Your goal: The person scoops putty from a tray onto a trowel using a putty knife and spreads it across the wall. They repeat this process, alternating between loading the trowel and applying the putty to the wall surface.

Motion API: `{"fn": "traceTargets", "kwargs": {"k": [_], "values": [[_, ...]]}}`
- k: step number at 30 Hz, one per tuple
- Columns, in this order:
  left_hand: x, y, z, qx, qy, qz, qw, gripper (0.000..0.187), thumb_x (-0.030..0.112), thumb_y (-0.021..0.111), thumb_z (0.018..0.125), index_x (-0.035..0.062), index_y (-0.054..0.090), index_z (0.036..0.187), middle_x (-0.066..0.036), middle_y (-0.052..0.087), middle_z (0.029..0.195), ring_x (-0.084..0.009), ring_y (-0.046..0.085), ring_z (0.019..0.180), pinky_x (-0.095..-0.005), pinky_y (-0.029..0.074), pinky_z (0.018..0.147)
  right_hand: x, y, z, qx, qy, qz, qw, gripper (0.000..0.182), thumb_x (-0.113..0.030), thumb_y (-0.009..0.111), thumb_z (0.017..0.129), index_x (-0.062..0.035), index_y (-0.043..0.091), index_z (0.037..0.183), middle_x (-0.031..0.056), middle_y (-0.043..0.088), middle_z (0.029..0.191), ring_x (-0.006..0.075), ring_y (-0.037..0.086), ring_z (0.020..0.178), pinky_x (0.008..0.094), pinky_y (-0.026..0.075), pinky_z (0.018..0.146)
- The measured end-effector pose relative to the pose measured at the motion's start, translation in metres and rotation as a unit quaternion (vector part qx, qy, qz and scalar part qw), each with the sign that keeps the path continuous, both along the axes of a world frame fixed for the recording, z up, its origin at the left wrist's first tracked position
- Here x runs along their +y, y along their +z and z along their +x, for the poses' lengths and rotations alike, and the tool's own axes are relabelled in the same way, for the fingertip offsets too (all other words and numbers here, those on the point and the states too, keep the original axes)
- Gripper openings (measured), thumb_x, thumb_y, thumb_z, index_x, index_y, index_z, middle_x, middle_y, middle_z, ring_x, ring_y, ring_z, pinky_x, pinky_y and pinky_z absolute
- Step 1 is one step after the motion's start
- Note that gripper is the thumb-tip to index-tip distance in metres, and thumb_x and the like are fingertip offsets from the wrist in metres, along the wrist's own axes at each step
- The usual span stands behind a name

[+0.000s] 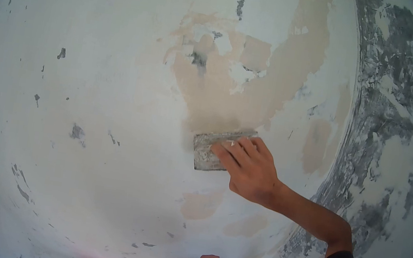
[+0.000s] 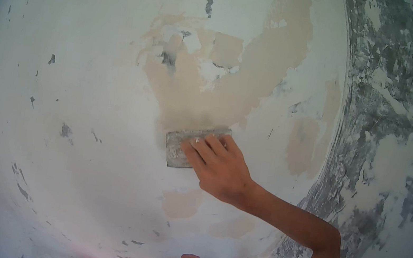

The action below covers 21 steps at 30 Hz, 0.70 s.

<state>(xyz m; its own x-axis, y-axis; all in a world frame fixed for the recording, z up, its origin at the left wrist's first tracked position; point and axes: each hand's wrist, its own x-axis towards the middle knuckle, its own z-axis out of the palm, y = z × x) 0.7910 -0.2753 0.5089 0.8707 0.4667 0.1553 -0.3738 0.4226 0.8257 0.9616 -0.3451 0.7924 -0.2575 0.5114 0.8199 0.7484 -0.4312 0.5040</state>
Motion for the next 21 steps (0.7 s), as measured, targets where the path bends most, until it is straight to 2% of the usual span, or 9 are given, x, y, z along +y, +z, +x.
{"fn": "traceTargets", "kwargs": {"k": [2,4,5,7,8,11,13,17,21], "values": [[0.003,-0.002,0.000,-0.002,0.013,0.012,1.000,0.025,0.022,0.055,0.103,-0.0001,0.061,0.112,-0.006,0.060,0.082,-0.0153,0.057,0.076,-0.0318,0.049,0.072,-0.004,-0.030,-0.010,0.029,0.012,-0.014,0.999,0.040,0.009,0.063,0.071,-0.0014,0.066,0.110,0.0080,0.062,0.097,0.0237,0.055,0.084,0.0355,0.042,0.073],[0.004,0.004,-0.002,0.017,0.021,0.026,0.999,0.024,0.022,0.055,0.103,0.0000,0.061,0.112,-0.006,0.060,0.082,-0.0153,0.057,0.076,-0.0319,0.049,0.072,-0.013,-0.050,-0.017,0.131,0.029,-0.100,0.986,0.046,0.006,0.069,0.069,-0.0021,0.064,0.113,0.0075,0.059,0.097,0.0227,0.056,0.087,0.0356,0.044,0.074],[0.006,0.006,-0.003,0.034,0.028,0.041,0.998,0.024,0.021,0.055,0.103,0.0000,0.061,0.112,-0.006,0.060,0.082,-0.0153,0.057,0.076,-0.0320,0.049,0.072,-0.016,-0.051,-0.019,0.131,0.029,-0.097,0.986,0.046,0.006,0.069,0.069,-0.0021,0.064,0.113,0.0075,0.059,0.097,0.0227,0.056,0.087,0.0356,0.044,0.074],[0.010,0.002,0.000,0.030,0.028,0.037,0.998,0.023,0.021,0.055,0.103,0.0001,0.061,0.112,-0.005,0.060,0.081,-0.0153,0.057,0.076,-0.0320,0.049,0.072,-0.025,-0.046,-0.027,0.268,0.143,0.007,0.953,0.047,0.008,0.072,0.067,-0.0023,0.065,0.112,0.0085,0.059,0.093,0.0236,0.057,0.079,0.0356,0.046,0.068],[0.011,0.000,0.001,0.027,0.028,0.030,0.999,0.023,0.021,0.055,0.103,0.0001,0.061,0.112,-0.005,0.060,0.081,-0.0153,0.057,0.076,-0.0320,0.049,0.072,-0.027,-0.039,-0.031,0.268,0.142,0.008,0.953,0.047,0.008,0.072,0.067,-0.0023,0.065,0.112,0.0085,0.059,0.093,0.0236,0.057,0.079,0.0356,0.046,0.068],[0.008,0.000,0.004,0.018,0.023,0.029,0.999,0.022,0.020,0.055,0.104,0.0003,0.061,0.111,-0.005,0.060,0.082,-0.0153,0.057,0.076,-0.0321,0.049,0.071,-0.026,-0.009,-0.028,0.252,0.165,0.123,0.946,0.047,0.010,0.074,0.064,-0.0023,0.067,0.110,0.0092,0.058,0.089,0.0241,0.056,0.072,0.0353,0.046,0.062],[0.005,0.004,0.004,0.026,0.023,0.037,0.999,0.022,0.020,0.055,0.104,0.0006,0.061,0.111,-0.005,0.060,0.082,-0.0152,0.057,0.076,-0.0321,0.049,0.071,-0.017,0.005,-0.018,0.115,0.129,0.177,0.969,0.045,0.009,0.074,0.064,-0.0021,0.068,0.107,0.0080,0.057,0.085,0.0230,0.054,0.069,0.0347,0.044,0.059],[0.000,0.002,0.002,0.019,0.021,0.026,0.999,0.021,0.020,0.055,0.103,0.0012,0.061,0.111,-0.005,0.060,0.082,-0.0150,0.057,0.076,-0.0321,0.049,0.071,0.011,0.002,0.003,0.048,0.086,0.158,0.983,0.044,0.010,0.069,0.065,-0.0025,0.069,0.107,0.0042,0.054,0.081,0.0196,0.051,0.070,0.0319,0.040,0.060],[0.005,-0.006,0.002,0.001,0.024,0.037,0.999,0.020,0.019,0.055,0.103,0.0011,0.061,0.110,-0.005,0.059,0.082,-0.0149,0.057,0.076,-0.0316,0.049,0.071,0.028,-0.030,0.006,0.020,0.084,0.168,0.982,0.042,0.008,0.072,0.063,-0.0037,0.073,0.104,0.0038,0.050,0.074,0.0185,0.048,0.065,0.0312,0.039,0.057]]}}
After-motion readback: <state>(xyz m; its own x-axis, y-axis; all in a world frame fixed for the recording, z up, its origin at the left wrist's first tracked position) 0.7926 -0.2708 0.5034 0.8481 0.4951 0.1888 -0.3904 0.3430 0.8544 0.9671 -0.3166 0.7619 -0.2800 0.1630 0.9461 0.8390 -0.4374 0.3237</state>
